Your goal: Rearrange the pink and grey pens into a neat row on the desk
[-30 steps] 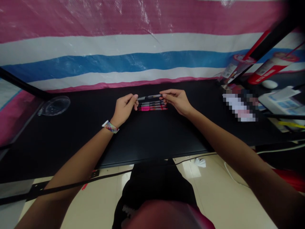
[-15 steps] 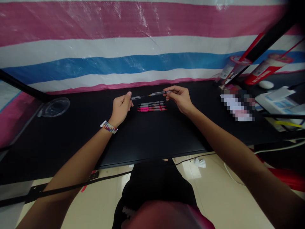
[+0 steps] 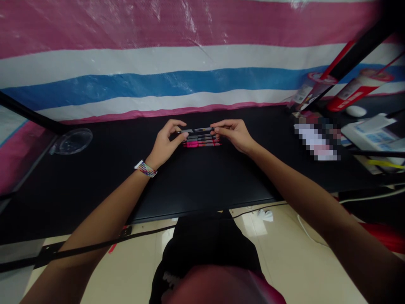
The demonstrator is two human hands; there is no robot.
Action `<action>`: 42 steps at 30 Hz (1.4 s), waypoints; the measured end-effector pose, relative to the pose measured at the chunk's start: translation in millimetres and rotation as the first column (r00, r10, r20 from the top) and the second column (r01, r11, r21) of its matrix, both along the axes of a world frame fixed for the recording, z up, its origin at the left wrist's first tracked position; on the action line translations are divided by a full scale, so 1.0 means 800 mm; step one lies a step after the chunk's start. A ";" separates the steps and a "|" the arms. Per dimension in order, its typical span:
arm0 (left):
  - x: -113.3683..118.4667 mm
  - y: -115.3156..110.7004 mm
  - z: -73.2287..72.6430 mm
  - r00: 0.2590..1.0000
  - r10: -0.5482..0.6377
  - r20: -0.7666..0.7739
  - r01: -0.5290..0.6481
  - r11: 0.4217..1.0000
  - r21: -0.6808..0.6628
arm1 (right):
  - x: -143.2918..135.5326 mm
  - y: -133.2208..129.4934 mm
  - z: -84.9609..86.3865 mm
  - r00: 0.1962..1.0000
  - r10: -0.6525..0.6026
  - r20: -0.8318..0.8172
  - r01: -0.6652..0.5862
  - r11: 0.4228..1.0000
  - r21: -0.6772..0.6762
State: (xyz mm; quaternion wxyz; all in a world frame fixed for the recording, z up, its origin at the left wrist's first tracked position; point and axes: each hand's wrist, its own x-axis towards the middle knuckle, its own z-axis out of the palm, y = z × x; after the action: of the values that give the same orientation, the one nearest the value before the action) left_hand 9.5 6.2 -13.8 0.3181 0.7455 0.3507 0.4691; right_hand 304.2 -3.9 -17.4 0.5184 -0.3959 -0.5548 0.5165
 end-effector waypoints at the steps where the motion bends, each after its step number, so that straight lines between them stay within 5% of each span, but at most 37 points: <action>1: 0.000 0.000 0.000 1.000 -0.007 0.005 0.007 1.000 -0.011 | -0.001 0.000 0.000 1.000 0.002 -0.012 -0.002 1.000 -0.009; 15: 0.000 0.001 0.002 0.998 0.067 -0.017 -0.065 0.993 0.098 | -0.006 -0.001 0.001 0.997 -0.016 -0.076 0.013 0.999 -0.037; 21: 0.000 -0.001 0.004 0.986 0.132 -0.103 -0.134 0.991 -0.015 | -0.008 -0.001 0.001 0.999 -0.018 -0.051 0.017 1.000 -0.023; 32: 0.000 -0.005 0.007 0.986 0.161 -0.038 -0.156 0.982 0.111 | -0.012 -0.005 0.004 0.994 -0.005 -0.111 0.000 0.999 -0.041; 39: 0.003 -0.005 0.006 0.986 0.164 0.005 -0.164 0.984 0.071 | -0.010 -0.010 0.017 0.888 0.169 -0.428 -0.306 0.912 -0.274; 42: 0.003 -0.006 0.007 0.982 0.188 0.007 -0.187 0.978 0.093 | -0.012 -0.010 0.018 0.878 0.157 -0.452 -0.317 0.899 -0.303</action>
State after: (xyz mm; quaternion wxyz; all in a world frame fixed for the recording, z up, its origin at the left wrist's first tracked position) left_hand 12.1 1.5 -7.9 0.2371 0.7235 0.3975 0.5121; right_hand 294.8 -11.8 -2.8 0.4725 -0.2943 -0.3696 0.7440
